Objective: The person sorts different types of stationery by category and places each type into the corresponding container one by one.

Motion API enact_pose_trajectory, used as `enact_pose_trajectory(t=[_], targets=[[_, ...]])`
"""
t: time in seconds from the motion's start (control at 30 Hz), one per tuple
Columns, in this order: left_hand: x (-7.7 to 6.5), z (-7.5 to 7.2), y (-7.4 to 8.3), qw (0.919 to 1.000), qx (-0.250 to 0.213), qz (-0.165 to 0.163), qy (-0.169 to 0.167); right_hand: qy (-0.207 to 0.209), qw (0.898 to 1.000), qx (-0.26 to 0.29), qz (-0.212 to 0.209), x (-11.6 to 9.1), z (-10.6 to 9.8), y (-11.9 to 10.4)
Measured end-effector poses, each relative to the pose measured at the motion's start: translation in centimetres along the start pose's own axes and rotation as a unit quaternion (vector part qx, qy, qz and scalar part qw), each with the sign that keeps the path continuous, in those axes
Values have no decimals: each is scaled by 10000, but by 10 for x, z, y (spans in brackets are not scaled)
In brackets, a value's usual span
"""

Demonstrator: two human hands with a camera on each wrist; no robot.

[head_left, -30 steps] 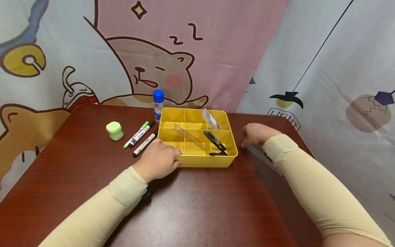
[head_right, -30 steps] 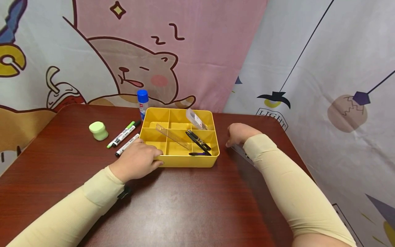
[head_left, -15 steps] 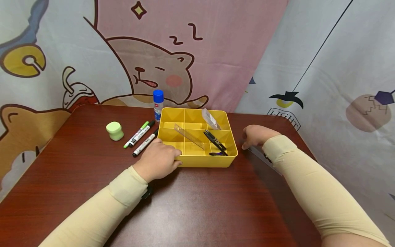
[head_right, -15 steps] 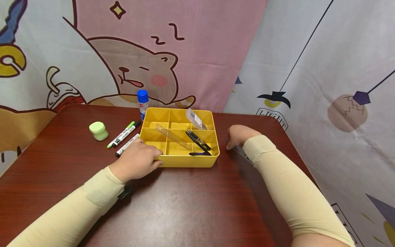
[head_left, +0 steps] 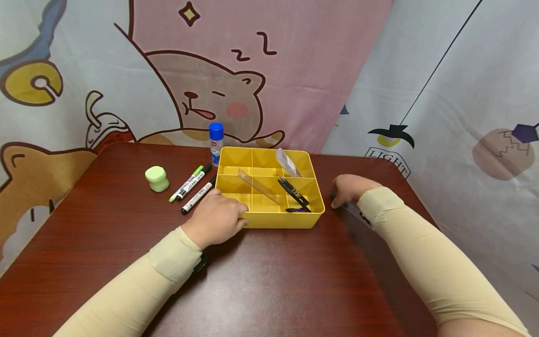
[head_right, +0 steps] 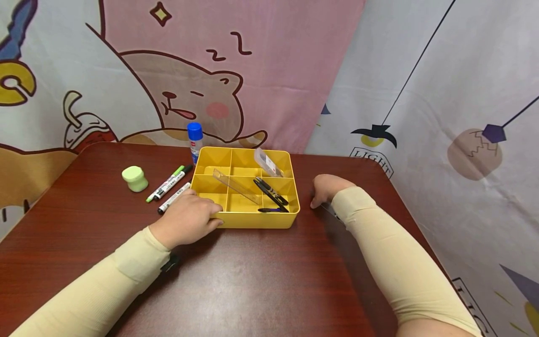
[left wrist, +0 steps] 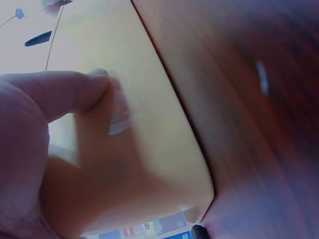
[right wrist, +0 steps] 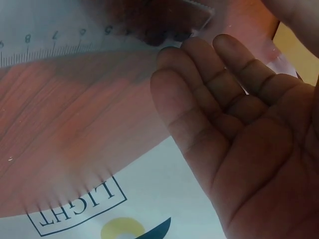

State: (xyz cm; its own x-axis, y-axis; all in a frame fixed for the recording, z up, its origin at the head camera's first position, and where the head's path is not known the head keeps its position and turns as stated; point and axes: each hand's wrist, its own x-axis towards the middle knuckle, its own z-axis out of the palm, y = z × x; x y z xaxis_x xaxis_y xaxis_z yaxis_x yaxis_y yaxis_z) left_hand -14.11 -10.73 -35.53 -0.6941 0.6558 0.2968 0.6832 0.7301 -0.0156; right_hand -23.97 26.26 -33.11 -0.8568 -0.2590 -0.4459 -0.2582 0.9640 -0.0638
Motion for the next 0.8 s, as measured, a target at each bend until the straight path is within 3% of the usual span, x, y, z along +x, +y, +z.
enact_pose_trajectory(t=[0.8], targets=[[1,0,0,10000,9,3,-25,-27,9999,109,54,2,6,2]])
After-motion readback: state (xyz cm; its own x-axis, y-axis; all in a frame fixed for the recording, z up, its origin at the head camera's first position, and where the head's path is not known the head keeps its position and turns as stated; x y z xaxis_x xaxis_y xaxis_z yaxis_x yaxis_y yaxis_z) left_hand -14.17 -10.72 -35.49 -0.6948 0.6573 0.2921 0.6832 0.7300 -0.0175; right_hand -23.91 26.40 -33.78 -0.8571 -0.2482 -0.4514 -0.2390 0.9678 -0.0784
